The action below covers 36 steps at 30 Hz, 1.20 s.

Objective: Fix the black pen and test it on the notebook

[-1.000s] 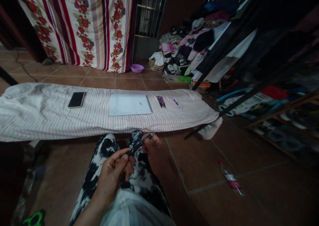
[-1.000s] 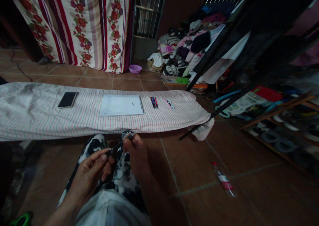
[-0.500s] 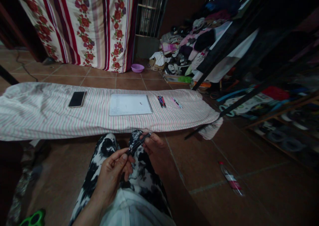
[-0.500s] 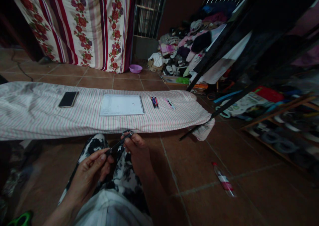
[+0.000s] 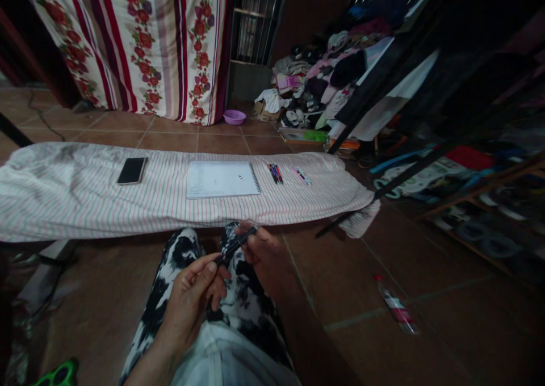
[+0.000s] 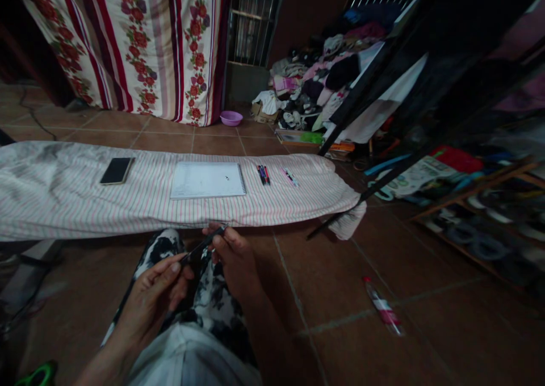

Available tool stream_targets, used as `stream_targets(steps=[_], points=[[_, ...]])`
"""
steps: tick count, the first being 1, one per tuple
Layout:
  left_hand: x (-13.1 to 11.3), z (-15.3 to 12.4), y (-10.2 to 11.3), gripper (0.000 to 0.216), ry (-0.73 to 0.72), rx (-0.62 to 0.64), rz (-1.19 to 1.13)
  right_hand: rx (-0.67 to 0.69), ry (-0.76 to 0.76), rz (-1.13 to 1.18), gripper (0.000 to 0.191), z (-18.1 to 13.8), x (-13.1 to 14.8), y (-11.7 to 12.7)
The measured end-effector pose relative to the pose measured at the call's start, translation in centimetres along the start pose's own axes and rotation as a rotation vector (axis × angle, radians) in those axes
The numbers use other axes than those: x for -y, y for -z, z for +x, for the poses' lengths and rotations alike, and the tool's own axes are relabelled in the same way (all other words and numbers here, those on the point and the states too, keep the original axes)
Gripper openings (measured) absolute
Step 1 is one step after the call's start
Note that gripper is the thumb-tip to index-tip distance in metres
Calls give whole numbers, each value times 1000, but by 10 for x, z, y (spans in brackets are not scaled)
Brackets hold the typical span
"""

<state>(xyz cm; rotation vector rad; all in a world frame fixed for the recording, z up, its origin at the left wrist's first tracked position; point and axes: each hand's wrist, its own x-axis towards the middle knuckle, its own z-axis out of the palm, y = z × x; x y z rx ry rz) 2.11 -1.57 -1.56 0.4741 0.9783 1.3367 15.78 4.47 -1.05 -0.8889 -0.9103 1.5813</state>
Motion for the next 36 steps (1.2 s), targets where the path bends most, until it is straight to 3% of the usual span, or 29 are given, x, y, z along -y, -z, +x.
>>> stream_targets(steps=[8,14,27,36], points=[[2,0,0,35,-14,-8,27,-26,-18,57,22,1,1,0],[6,1,3,35,-41,-3,74,-40,43,-72,16,3,-1,0],[1,0,1,38,22,-44,8,-37,-17,36,28,1,1,0],[4,-1,3,33,-10,-23,44,-34,35,-47,13,3,0,-1]])
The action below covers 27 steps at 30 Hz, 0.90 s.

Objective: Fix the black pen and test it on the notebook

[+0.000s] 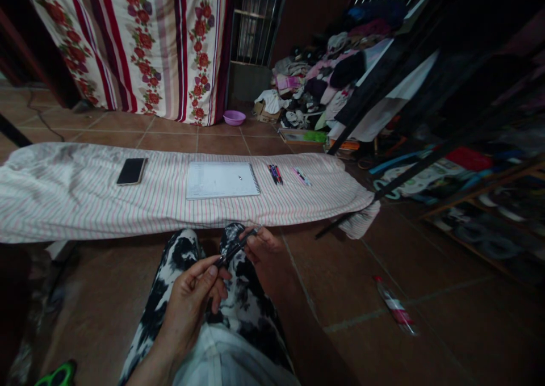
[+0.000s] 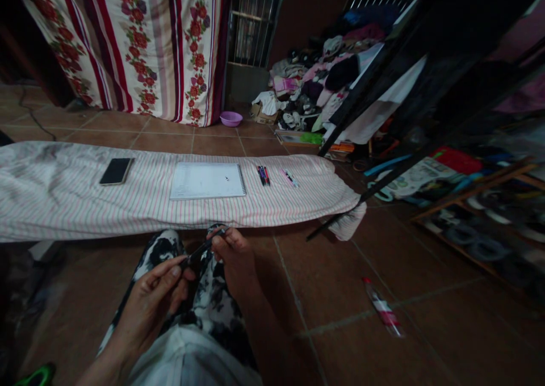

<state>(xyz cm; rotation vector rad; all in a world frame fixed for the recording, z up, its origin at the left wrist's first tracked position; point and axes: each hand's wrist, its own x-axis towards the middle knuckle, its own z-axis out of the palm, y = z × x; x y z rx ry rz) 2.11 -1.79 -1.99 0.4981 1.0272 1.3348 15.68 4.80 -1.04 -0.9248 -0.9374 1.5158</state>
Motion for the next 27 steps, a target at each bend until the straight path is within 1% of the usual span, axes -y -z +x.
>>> stream_targets(steps=[6,10,13,15,17,23,27], points=[[1,-1,0,34,8,6,-1,-38,14,9,17,1,-8,-2],[1,0,1,32,25,10,-25,-5,21,48,15,-1,-6,-1],[0,0,1,33,32,-3,-46,15,-29,86,27,-4,-2,1],[1,-1,2,34,30,-8,-51,24,-50,78,31,-4,0,3],[1,-1,2,34,25,-9,-52,30,-55,58,29,-4,0,4],[2,0,2,32,11,-1,-43,-11,-31,21,18,0,-4,2],[3,-1,3,30,2,6,-29,23,14,-53,16,1,-6,2]])
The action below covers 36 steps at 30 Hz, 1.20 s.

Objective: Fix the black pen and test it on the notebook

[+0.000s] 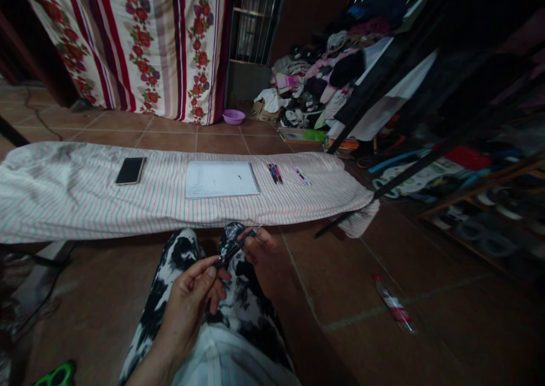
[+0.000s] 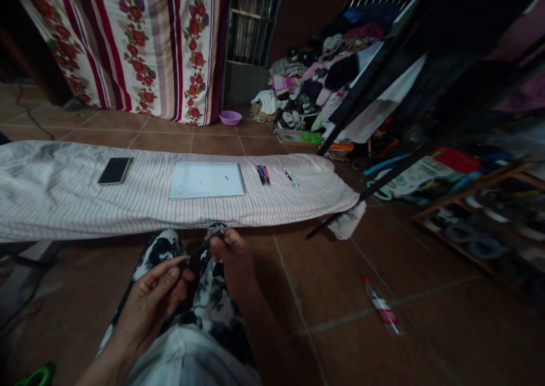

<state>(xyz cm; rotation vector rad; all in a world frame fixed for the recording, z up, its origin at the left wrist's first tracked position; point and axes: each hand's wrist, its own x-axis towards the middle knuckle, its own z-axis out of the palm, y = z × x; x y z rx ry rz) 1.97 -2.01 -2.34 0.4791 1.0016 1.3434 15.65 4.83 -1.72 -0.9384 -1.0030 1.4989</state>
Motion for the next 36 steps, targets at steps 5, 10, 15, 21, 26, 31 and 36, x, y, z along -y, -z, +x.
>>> stream_targets(steps=[5,10,15,21,26,31,36], points=[[2,0,1,33,-15,-1,23,-36,25,-62,19,0,-6,0],[1,1,2,32,-15,7,19,-1,17,10,22,-2,-6,0],[-1,1,2,34,8,-4,-6,45,-52,87,33,-3,0,2],[-1,-1,2,33,-5,-3,27,-4,-32,80,22,0,-2,1],[-3,-1,1,32,-6,9,39,-7,25,-12,19,1,-6,-2],[-6,0,1,31,-15,30,36,-3,14,34,20,-2,-2,-4],[-7,0,2,34,1,5,29,67,-47,135,30,-2,1,-2]])
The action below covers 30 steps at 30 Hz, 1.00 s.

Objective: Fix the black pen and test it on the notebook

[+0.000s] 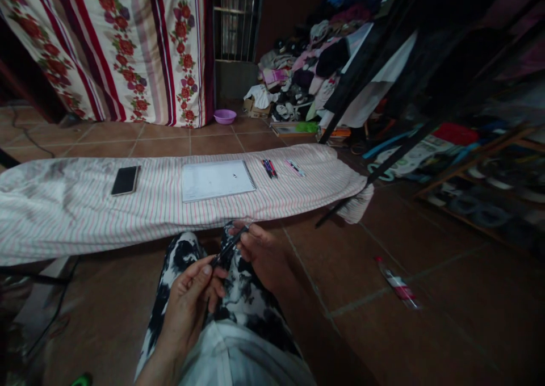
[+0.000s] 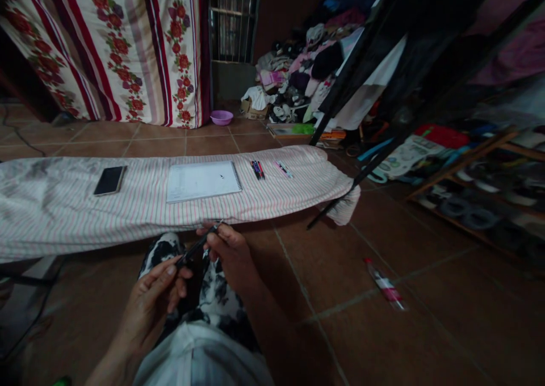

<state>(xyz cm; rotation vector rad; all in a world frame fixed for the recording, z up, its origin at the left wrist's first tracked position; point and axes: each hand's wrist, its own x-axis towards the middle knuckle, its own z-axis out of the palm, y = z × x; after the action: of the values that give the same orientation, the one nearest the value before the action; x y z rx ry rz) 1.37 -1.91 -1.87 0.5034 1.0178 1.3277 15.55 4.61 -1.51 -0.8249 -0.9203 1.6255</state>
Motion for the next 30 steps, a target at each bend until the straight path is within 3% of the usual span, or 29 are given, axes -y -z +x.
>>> stream_targets(steps=[11,17,24,30], points=[[2,-1,0,34,-34,-17,51,-89,39,-19,20,4,-6,1],[1,-2,-1,32,-31,-6,41,-77,73,-49,16,4,-10,0],[-2,-1,-1,31,-15,-10,14,16,47,13,28,0,-5,1],[0,-2,-1,32,-33,-24,43,-31,29,11,20,1,-4,0]])
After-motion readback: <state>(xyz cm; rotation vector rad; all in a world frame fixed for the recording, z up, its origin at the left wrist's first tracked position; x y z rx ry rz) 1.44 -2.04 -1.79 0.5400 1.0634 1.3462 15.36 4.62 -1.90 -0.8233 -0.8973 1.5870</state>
